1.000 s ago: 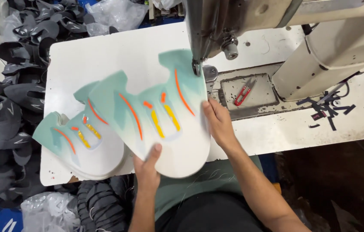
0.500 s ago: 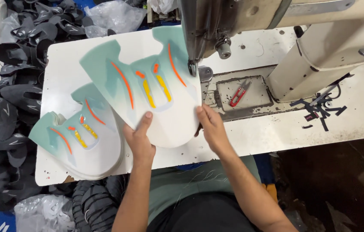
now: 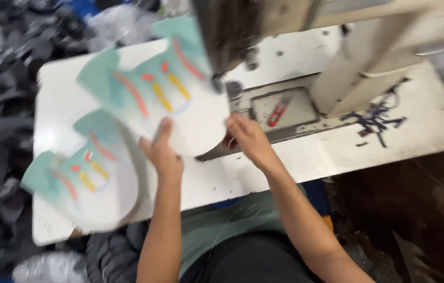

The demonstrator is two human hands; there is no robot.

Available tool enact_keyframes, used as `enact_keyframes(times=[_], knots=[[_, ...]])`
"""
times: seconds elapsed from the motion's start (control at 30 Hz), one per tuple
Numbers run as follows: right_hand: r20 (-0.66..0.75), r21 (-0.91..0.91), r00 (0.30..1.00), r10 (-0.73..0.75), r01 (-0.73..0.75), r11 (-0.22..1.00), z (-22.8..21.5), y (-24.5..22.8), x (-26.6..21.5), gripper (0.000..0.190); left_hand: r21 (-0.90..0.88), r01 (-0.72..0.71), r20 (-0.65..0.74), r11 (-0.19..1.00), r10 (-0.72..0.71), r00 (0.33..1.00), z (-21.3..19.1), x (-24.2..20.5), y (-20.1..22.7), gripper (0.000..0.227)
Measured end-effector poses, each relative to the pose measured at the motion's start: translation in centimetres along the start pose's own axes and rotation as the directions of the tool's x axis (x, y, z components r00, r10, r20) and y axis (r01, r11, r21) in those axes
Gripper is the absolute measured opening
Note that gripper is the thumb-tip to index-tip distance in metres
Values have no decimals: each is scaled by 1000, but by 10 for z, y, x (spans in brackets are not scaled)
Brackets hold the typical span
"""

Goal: The person uses a sewing machine to stitch the edges of light blue and white slipper uppers. They guide the items under the needle, feed them through the machine, and stack the finished pieces on the table.

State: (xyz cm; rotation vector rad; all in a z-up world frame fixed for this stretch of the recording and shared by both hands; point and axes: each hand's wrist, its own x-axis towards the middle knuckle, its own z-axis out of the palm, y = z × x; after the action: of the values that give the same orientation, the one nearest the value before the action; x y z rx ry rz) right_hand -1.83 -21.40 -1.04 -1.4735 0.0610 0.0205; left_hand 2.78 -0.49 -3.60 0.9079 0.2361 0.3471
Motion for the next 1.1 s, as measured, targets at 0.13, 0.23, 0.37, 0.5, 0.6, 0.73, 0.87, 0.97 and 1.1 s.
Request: enact_keyframes(times=[0.13, 0.23, 0.37, 0.5, 0.6, 0.73, 0.87, 0.97, 1.1], knots=[[-128, -334, 935, -331, 274, 902, -67, -38, -18, 22, 62, -75, 112, 995, 68, 991, 9, -7, 5, 52], [-385, -593, 713, -585, 294, 749, -129, -66, -32, 18, 41, -99, 226, 994, 87, 970, 12, -11, 10, 52], [-416, -900, 297, -860, 4, 436, -221, -101, -30, 37, 70, -77, 189, 995, 63, 980, 14, -15, 14, 53], [-402, -915, 272, -874, -147, 376, -287, -123, 7, 52, 94, -130, 266, 987, 101, 959, 20, -17, 17, 56], [-478, -873, 307, -823, -274, 404, -304, -137, 22, 64, 116, -158, 276, 981, 121, 953, 17, -17, 18, 53], [-456, -887, 321, -830, -244, 393, -332, -120, 38, 59, 168, -185, 275, 968, 134, 952, 8, -11, 10, 48], [-184, -983, 329, -926, -42, 180, -354, -124, 35, 54, 168, -184, 253, 969, 138, 958, 11, -12, 10, 48], [40, -999, 347, -937, 25, -33, -366, -139, 29, 50, 124, -171, 263, 977, 134, 955, 25, -20, 14, 53], [86, -996, 394, -915, 29, -80, -366, -137, 24, 53, 190, -151, 219, 970, 108, 970, 9, -16, 5, 48]])
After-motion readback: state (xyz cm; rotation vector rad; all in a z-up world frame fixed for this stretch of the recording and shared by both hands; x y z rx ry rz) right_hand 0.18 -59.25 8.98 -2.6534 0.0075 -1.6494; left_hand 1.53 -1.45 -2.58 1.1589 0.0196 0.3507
